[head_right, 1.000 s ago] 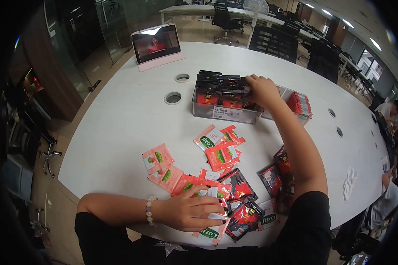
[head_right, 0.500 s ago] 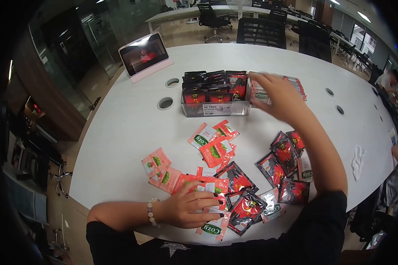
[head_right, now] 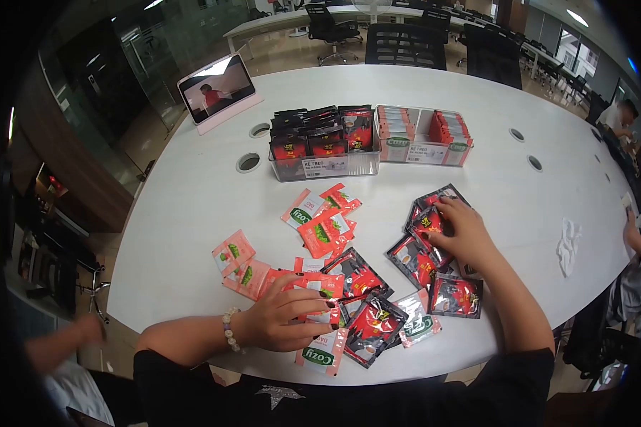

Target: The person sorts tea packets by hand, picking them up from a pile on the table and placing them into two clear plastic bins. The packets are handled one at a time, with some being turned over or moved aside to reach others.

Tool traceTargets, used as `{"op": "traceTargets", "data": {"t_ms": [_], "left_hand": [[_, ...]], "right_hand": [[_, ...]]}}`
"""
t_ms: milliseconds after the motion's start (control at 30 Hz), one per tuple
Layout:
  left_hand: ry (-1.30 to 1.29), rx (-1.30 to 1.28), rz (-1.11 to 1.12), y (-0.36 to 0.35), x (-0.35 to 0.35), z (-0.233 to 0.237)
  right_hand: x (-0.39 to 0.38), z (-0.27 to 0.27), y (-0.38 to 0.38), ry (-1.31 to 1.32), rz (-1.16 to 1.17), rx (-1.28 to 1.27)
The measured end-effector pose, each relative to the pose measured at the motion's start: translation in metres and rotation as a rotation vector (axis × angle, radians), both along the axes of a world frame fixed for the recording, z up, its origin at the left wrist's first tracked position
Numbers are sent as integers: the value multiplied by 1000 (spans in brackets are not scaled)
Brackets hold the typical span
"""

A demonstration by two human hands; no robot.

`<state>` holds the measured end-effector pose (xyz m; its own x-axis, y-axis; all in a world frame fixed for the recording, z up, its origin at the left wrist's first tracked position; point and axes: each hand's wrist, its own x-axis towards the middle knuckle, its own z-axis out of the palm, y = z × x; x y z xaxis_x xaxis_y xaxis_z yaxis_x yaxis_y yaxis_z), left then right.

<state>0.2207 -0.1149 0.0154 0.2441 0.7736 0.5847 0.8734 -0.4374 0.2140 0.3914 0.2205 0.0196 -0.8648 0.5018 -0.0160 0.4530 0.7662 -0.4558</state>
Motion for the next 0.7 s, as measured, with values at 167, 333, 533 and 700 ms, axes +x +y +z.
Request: {"op": "traceTargets", "data": {"t_ms": [167,333,533,700], "left_hand": [[40,18,23,-2,0,-2],[27,0,-4,-2,-1,-4],[-6,-11,-15,-3,-3,-5],[-16,-21,-18,-3,-5,-2]], "right_hand": [[-9,-2,15,79,-130,82],[-23,5,6,-55,80,12],[-46,7,19,20,-57,-133],[-65,14,42,-36,62,-217]]}}
